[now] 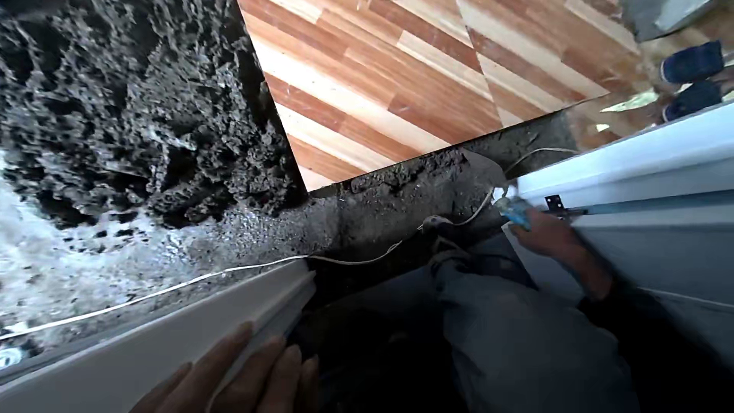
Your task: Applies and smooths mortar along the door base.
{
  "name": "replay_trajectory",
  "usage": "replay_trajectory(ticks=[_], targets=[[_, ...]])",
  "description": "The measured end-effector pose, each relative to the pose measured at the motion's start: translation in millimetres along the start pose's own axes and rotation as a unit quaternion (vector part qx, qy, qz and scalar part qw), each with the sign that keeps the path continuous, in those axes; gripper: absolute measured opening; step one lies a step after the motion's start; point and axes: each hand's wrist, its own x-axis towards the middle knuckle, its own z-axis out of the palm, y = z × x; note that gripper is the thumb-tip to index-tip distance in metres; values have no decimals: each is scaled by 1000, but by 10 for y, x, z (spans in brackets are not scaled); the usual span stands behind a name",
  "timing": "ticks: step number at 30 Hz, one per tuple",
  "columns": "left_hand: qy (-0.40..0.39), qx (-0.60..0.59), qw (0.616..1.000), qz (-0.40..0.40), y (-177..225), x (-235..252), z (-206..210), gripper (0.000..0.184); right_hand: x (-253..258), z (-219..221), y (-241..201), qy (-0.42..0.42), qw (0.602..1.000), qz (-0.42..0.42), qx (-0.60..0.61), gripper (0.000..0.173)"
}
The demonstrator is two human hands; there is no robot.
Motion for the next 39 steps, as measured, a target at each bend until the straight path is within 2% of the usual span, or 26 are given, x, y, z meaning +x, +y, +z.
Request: replay_trajectory(ticks=[2, 5, 9, 11, 13, 14, 15, 16, 17, 18, 20, 21, 23, 25, 26, 29, 32, 34, 39], targets=[[-2, -9, 1000, 3, -21, -23, -6, 22, -76, -245, -42, 55, 994, -15, -94, 49], [-16, -4, 1000, -20, 3, -42, -36, 25, -107, -484, -237, 106, 968, -149, -171, 46], [-42, 36, 996, -66, 149, 75, -32, 31, -183, -548, -1012, 88, 917, -308, -238, 47], [-108, 25, 993, -47, 219, 170, -7, 35, -285, -517, -1414, 59, 900, -356, -245, 49], [-203, -40, 978, -30, 329, 266, 72, 33, -228, -455, -1818, 17, 892, -357, -276, 52], [-254, -90, 962, -46, 399, 342, 140, 29, -167, -409, -1981, -1, 888, -364, -281, 52], [-327, -150, 929, -87, 471, 464, 212, 29, -133, -370, -2116, -19, 885, -370, -282, 51], [-425, -213, 868, -145, 513, 655, 299, 33, -138, -355, -2246, -38, 881, -372, -288, 49], [-477, -266, 814, -198, 526, 816, 464, 37, -168, -347, -2367, -48, 876, -375, -299, 48], [-478, -317, 782, -244, 531, 914, 679, 41, -216, -329, -2461, -52, 867, -381, -318, 47], [-384, -419, 731, -377, 518, 1006, 1174, 56, -318, -323, -2625, -56, 846, -399, -349, 44], [-323, -472, 667, -477, 536, 1025, 1434, 68, -376, -315, -2667, -64, 841, -406, -353, 43], [-171, -576, 487, -634, 596, 1057, 1918, 84, -448, -232, -2760, -54, 831, -402, -382, 48], [-42, -652, 333, -680, 708, 1110, 2282, 86, -463, -151, -2803, -44, 824, -407, -391, 47], [4, -679, 288, -675, 720, 1146, 2384, 83, -472, -133, -2847, -38, 820, -411, -395, 45], [117, -717, 207, -656, 722, 1213, 2497, 62, -511, -115, -2933, -24, 814, -409, -411, 39], [182, -732, 160, -637, 703, 1243, 2467, 42, -592, -121, -3000, -4, 805, -403, -435, 38], [197, -733, 143, -635, 687, 1229, 2472, 35, -646, -108, -3049, 0, 804, -391, -448, 40], [199, -739, 122, -631, 722, 1160, 2509, 33, -693, -38, -3064, -1, 803, -374, -463, 41]])
